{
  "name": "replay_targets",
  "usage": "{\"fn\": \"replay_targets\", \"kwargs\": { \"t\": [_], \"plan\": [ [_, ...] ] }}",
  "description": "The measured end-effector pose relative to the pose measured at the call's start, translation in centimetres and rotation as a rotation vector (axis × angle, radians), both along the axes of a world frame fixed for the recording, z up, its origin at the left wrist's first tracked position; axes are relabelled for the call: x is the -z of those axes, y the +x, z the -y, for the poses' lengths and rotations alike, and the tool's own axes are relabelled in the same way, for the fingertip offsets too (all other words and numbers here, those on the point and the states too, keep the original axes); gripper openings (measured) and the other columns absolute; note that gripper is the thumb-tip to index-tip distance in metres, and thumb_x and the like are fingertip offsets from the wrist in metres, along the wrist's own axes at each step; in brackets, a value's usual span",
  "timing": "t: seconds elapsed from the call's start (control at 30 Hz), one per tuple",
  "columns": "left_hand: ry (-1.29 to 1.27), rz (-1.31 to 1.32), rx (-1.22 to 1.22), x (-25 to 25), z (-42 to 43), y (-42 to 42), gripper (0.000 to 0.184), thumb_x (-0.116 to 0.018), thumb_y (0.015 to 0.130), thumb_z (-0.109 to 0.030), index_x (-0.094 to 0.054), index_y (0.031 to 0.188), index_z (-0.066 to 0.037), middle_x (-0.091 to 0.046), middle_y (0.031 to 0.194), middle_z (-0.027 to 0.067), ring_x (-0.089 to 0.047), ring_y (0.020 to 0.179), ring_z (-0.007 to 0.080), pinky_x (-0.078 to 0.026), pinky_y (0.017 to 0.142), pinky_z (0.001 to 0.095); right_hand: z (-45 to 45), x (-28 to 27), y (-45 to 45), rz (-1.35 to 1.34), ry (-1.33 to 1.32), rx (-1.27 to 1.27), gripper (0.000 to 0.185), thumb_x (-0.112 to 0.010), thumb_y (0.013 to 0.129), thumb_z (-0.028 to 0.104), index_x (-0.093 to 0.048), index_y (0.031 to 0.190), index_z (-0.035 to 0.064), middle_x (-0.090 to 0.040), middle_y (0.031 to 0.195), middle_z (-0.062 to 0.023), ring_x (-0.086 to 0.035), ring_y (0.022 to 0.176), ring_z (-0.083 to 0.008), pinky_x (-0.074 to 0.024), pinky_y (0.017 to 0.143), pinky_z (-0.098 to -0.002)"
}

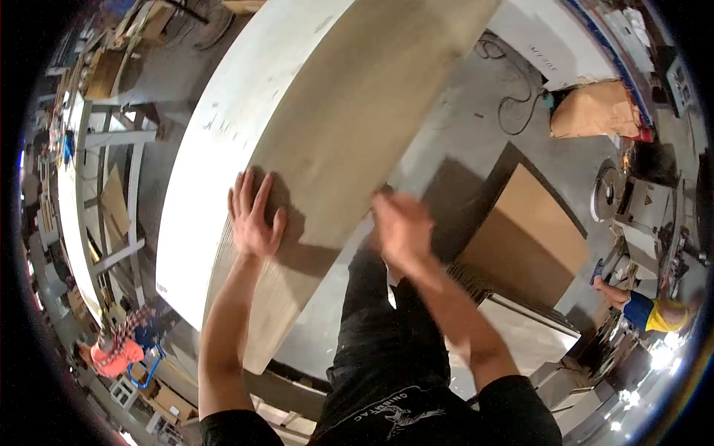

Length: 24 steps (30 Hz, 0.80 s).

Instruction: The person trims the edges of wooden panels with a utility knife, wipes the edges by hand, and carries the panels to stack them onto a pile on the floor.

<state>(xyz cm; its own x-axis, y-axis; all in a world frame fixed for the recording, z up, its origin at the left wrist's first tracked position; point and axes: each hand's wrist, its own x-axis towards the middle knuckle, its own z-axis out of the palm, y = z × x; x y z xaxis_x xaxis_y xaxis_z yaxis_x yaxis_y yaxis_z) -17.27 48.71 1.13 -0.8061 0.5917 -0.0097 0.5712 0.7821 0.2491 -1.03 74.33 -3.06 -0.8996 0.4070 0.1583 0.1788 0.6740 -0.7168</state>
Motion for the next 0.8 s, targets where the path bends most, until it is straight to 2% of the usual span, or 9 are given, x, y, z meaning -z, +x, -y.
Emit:
{"fn": "replay_targets", "kwargs": {
  "t": [0.1, 0.2, 0.3, 0.43, 0.5, 0.57, 0.7, 0.77, 0.8],
  "plan": [
    [-0.006, 0.002, -0.011, 0.4, 0.4, 0.1, 0.064, -0.059, 0.09, -0.033, -0.046, 0.152, -0.021, -0.032, 0.162, 0.0152, -0.024, 0.151, 0.0376, -0.016, 0.124, 0.0547, -5.6, -0.1, -4.2, -0.122, 0.104, 0.136, 0.025, -0.06, 0.091, 0.002, -0.07, 0.113, 0.0071, -0.068, 0.095, -0.014, -0.065, 0.083, -0.0355, -0.0525, 0.069, -0.0446],
    [0.001, -0.003, 0.002, 0.5, 0.6, 0.1, 0.062, -0.056, 0.093, -0.033, -0.045, 0.153, -0.021, -0.032, 0.162, 0.0138, -0.023, 0.152, 0.0363, -0.014, 0.124, 0.0534, -5.9, -0.1, -5.5, -0.168, 0.097, 0.179, 0.028, -0.065, 0.085, 0.005, -0.07, 0.113, 0.01, -0.067, 0.09, -0.0108, -0.065, 0.084, -0.0315, -0.0499, 0.07, -0.0414],
    [-0.014, -0.015, 0.005, 0.6, 0.9, 0.2, 0.063, -0.057, 0.093, -0.033, -0.043, 0.154, -0.022, -0.031, 0.163, 0.012, -0.022, 0.153, 0.035, -0.013, 0.125, 0.0535, 0.1, 0.0, -1.5, -0.02, 0.264, 0.117, 0.027, -0.065, 0.085, 0.005, -0.072, 0.111, 0.0101, -0.068, 0.093, -0.0106, -0.064, 0.085, -0.0305, -0.0494, 0.069, -0.0389],
    [-0.01, -0.047, -0.024, 1.2, 1.3, 0.7, 0.061, -0.057, 0.095, -0.039, -0.042, 0.154, -0.027, -0.031, 0.164, 0.0087, -0.022, 0.154, 0.0308, -0.008, 0.126, 0.0547, 14.6, 0.4, 6.2, -0.139, 0.177, 0.089, 0.023, -0.065, 0.087, 0.006, -0.076, 0.106, 0.0125, -0.066, 0.087, -0.0066, -0.063, 0.076, -0.0231, -0.0484, 0.063, -0.0383],
    [0.007, -0.077, -0.03, 1.7, 1.5, 0.8, 0.06, -0.055, 0.097, -0.042, -0.042, 0.154, -0.029, -0.032, 0.163, 0.0081, -0.022, 0.154, 0.0295, -0.006, 0.125, 0.0582, 21.7, -2.0, 8.8, -0.077, -0.575, 0.205, 0.028, -0.067, 0.087, 0.005, -0.076, 0.111, 0.0155, -0.064, 0.087, -0.0036, -0.06, 0.074, -0.0199, -0.0472, 0.065, -0.0395],
    [0.052, -0.1, -0.029, 2.0, 1.8, 1.0, 0.059, -0.055, 0.097, -0.043, -0.042, 0.153, -0.029, -0.032, 0.163, 0.0079, -0.022, 0.154, 0.0289, -0.006, 0.125, 0.0598, 28.1, -1.8, 12.5, 0.043, -0.086, 0.041, 0.029, -0.069, 0.087, 0.006, -0.076, 0.112, 0.0183, -0.062, 0.09, -0.0022, -0.058, 0.077, -0.0203, -0.0461, 0.07, -0.0394],
    [0.093, -0.103, -0.002, 2.4, 2.5, 1.5, 0.06, -0.052, 0.099, -0.045, -0.04, 0.155, -0.026, -0.031, 0.164, 0.0091, -0.02, 0.154, 0.0305, -0.007, 0.125, 0.0594, 36.7, -2.5, 17.7, -0.019, 0.01, -0.038, 0.03, -0.073, 0.085, 0.012, -0.076, 0.113, 0.021, -0.06, 0.087, -0.0003, -0.06, 0.087, -0.0221, -0.045, 0.072, -0.0388],
    [0.017, -0.065, 0.184, 2.0, 5.3, 2.6, 0.064, -0.052, 0.099, -0.044, -0.035, 0.157, -0.022, -0.024, 0.166, 0.0106, -0.017, 0.155, 0.0326, -0.006, 0.125, 0.0585, 38.2, -2.3, 18.7, 0.104, -0.104, 0.015, 0.027, -0.073, 0.085, 0.011, -0.077, 0.11, 0.0202, -0.063, 0.084, -0.0004, -0.062, 0.085, -0.0203, -0.0456, 0.073, -0.0382],
    [-0.008, -0.047, 0.309, 1.5, 8.0, 3.5, 0.065, -0.052, 0.099, -0.044, -0.034, 0.157, -0.021, -0.023, 0.167, 0.0108, -0.016, 0.155, 0.0329, -0.006, 0.125, 0.0586, 37.1, -3.7, 17.6, -0.019, -0.065, 0.028, 0.019, -0.072, 0.087, 0.01, -0.079, 0.103, 0.0193, -0.065, 0.079, -0.0014, -0.061, 0.072, -0.0178, -0.0464, 0.067, -0.0387]
  ]
}}
